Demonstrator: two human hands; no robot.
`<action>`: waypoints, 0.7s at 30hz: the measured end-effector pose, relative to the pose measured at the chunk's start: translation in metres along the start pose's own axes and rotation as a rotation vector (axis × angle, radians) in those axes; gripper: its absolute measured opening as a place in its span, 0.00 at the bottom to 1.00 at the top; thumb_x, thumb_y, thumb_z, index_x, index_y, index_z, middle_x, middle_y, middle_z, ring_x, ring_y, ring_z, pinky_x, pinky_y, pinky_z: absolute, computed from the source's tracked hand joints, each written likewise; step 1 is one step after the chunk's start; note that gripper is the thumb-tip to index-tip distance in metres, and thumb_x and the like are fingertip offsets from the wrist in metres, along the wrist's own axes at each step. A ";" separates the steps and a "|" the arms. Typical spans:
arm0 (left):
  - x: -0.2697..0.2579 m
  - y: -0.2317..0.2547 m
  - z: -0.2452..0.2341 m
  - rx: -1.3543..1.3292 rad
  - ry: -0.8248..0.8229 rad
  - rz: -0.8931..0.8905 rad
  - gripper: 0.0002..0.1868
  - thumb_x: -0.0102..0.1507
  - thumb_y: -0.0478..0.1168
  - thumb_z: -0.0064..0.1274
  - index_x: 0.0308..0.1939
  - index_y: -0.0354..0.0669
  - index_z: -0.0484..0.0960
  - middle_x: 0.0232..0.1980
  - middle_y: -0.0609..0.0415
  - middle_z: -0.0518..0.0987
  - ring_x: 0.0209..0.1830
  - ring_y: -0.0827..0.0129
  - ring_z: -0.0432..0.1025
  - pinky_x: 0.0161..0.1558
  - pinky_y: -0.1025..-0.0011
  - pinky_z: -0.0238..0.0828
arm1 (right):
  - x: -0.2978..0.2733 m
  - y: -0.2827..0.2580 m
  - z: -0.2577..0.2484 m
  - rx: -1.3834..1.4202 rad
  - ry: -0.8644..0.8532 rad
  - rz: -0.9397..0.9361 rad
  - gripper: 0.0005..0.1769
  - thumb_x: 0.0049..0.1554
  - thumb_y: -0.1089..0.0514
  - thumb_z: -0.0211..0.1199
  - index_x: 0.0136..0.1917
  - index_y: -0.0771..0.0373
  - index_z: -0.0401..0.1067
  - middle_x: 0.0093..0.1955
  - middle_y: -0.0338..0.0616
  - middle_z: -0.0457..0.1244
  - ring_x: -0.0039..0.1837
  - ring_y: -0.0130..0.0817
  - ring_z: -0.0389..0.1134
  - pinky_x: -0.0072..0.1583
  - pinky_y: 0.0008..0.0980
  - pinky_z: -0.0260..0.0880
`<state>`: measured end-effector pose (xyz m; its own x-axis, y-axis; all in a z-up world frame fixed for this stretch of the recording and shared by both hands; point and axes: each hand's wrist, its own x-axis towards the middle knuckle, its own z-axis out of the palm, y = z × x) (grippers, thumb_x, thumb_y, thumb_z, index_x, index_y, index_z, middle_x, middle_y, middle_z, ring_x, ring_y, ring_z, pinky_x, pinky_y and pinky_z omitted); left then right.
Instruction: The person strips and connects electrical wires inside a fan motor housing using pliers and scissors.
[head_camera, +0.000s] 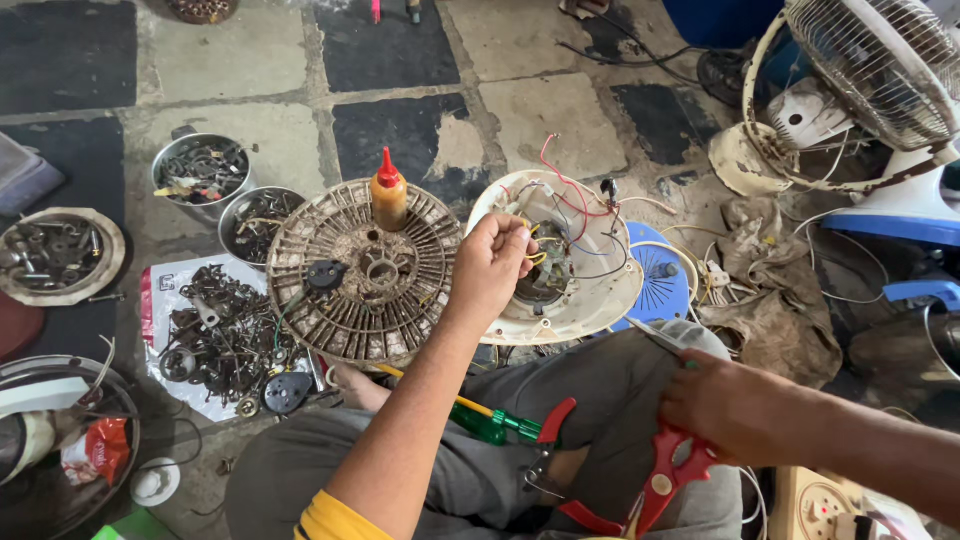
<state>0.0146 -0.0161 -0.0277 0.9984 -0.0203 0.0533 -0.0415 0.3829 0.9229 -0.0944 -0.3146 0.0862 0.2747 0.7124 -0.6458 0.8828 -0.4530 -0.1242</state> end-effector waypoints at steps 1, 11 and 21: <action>0.000 0.000 0.000 0.000 0.007 0.003 0.07 0.70 0.36 0.49 0.48 0.36 0.77 0.36 0.56 0.81 0.28 0.80 0.73 0.32 0.80 0.73 | -0.008 0.004 0.004 0.068 -0.082 0.057 0.21 0.49 0.49 0.72 0.53 0.55 0.72 0.52 0.40 0.65 0.61 0.40 0.66 0.72 0.56 0.49; 0.005 -0.006 -0.001 -0.120 0.071 -0.017 0.06 0.70 0.36 0.50 0.47 0.36 0.77 0.37 0.55 0.82 0.29 0.79 0.74 0.34 0.79 0.75 | -0.025 -0.028 0.001 1.598 0.345 0.679 0.23 0.53 0.61 0.67 0.63 0.56 0.74 0.49 0.41 0.71 0.42 0.28 0.68 0.41 0.32 0.73; 0.006 -0.007 0.000 -0.137 0.085 -0.073 0.07 0.69 0.35 0.50 0.48 0.35 0.79 0.38 0.56 0.82 0.31 0.79 0.75 0.37 0.79 0.76 | 0.113 -0.041 -0.080 0.446 1.203 0.907 0.27 0.44 0.41 0.78 0.45 0.64 0.73 0.37 0.47 0.64 0.38 0.43 0.67 0.43 0.41 0.67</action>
<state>0.0210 -0.0189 -0.0341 0.9985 0.0232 -0.0495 0.0310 0.5059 0.8620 -0.0696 -0.1727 0.0788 0.9530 0.0194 0.3024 0.1415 -0.9110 -0.3874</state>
